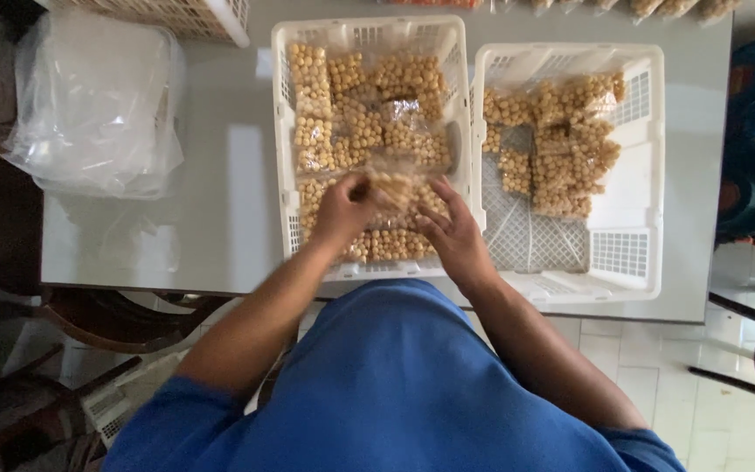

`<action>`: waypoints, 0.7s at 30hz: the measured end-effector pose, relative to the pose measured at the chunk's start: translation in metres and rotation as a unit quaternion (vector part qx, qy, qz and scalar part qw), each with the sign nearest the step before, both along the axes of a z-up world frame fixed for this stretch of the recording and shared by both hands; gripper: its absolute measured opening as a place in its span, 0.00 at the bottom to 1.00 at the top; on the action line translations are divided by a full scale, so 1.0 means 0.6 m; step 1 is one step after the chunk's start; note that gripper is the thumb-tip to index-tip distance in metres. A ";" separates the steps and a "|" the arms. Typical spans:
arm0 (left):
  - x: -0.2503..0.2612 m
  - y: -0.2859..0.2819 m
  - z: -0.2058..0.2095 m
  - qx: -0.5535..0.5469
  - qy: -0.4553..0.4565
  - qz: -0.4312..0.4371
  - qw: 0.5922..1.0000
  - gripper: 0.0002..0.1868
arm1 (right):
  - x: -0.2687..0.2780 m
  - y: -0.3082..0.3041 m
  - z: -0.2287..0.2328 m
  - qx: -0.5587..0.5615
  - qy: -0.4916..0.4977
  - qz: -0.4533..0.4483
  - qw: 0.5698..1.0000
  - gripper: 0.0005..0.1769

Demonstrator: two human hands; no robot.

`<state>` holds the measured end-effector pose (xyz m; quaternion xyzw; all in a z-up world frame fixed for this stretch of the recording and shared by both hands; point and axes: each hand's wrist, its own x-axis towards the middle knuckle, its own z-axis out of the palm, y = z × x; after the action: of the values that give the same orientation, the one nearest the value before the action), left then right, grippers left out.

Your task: The person is organizing and packing small plastic bags of snacks into white plastic crates on a table.

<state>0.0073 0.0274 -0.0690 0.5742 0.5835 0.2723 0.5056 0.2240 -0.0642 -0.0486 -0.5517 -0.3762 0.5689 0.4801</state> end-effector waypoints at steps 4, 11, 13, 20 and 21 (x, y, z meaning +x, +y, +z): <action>-0.061 0.140 -0.182 0.041 0.121 0.036 0.991 0.16 | 0.047 -0.010 -0.030 -0.055 -0.028 -0.003 0.998 0.35; -0.050 0.366 -0.165 0.062 0.151 0.109 0.981 0.27 | 0.139 -0.026 -0.086 -0.124 -0.077 -0.044 0.988 0.29; -0.035 0.391 -0.139 0.025 0.127 0.148 0.981 0.42 | 0.154 -0.010 -0.060 -0.173 -0.100 -0.048 0.979 0.28; 0.020 0.335 -0.156 0.301 0.350 -0.195 0.866 0.36 | 0.282 0.031 -0.182 -0.168 -0.264 -0.082 0.946 0.12; 0.019 0.321 -0.176 0.277 0.412 -0.238 0.835 0.43 | 0.311 0.033 -0.235 -0.166 -0.271 -0.091 0.944 0.13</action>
<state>0.0187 0.2203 -0.1749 0.8703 0.4836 0.0321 0.0878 0.4104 -0.0446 -0.1895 -0.7888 -0.3402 0.4063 0.3114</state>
